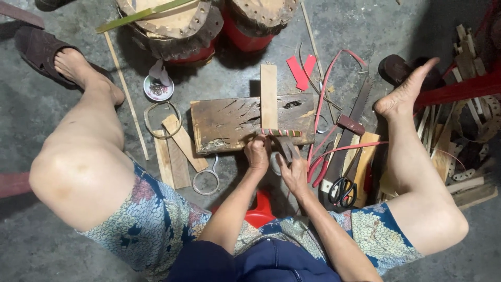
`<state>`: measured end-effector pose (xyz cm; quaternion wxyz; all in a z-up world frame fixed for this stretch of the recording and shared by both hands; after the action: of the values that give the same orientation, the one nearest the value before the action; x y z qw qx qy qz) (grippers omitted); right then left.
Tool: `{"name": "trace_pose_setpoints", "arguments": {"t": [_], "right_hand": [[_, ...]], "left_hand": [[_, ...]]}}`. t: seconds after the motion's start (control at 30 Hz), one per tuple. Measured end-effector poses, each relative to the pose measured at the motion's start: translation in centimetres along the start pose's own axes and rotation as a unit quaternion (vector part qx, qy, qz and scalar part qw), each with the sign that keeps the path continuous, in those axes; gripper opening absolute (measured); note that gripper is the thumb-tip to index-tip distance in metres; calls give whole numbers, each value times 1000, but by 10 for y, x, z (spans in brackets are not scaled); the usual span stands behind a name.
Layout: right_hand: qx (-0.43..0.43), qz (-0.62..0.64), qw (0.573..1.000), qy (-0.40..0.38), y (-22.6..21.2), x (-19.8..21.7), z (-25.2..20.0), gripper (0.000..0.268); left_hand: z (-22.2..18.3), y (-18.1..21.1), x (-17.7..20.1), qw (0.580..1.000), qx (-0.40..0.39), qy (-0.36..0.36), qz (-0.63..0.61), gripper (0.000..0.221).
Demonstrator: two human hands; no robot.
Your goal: Taping a bamboo ring and applying a finish or adhesive using a brush as part of instrument repair or construction.
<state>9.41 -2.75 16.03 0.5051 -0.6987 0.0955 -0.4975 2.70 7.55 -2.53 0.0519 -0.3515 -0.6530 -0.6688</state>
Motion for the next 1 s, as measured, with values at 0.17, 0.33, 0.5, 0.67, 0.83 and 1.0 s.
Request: {"name": "trace_pose_setpoints", "arguments": {"t": [0.17,0.33,0.5,0.67,0.83,1.0], "right_hand": [[11,-19,1000,9,0,-3,0,19],[-19,-15,1000,1,16,-6,0,23],[-13,-35,999,23,-5,-2,3,24],[-21,-15,999,21,27,-3,-3,19],[-41,-19,998,47,28,12,-12,18],[-21,-16,998,50,27,9,-13,19]], "left_hand": [[-2,-11,-10,999,18,-19,-22,12],[-1,4,5,999,38,-17,-14,18],[0,11,11,999,28,-10,17,18],[-1,16,14,1000,2,7,21,17],[-1,28,21,999,-37,13,-7,5],[-2,20,14,997,-60,36,29,9]]}}
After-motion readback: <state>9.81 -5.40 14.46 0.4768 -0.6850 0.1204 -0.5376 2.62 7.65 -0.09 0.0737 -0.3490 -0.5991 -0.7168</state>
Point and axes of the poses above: each hand's wrist, its own z-axis towards the middle knuckle, its own x-axis out of the back of the hand, y = z × x, the point moved 8 cm from there along z, towards the middle knuckle, and after that the axes turned 3 degrees about -x, right-handed, at the moved point
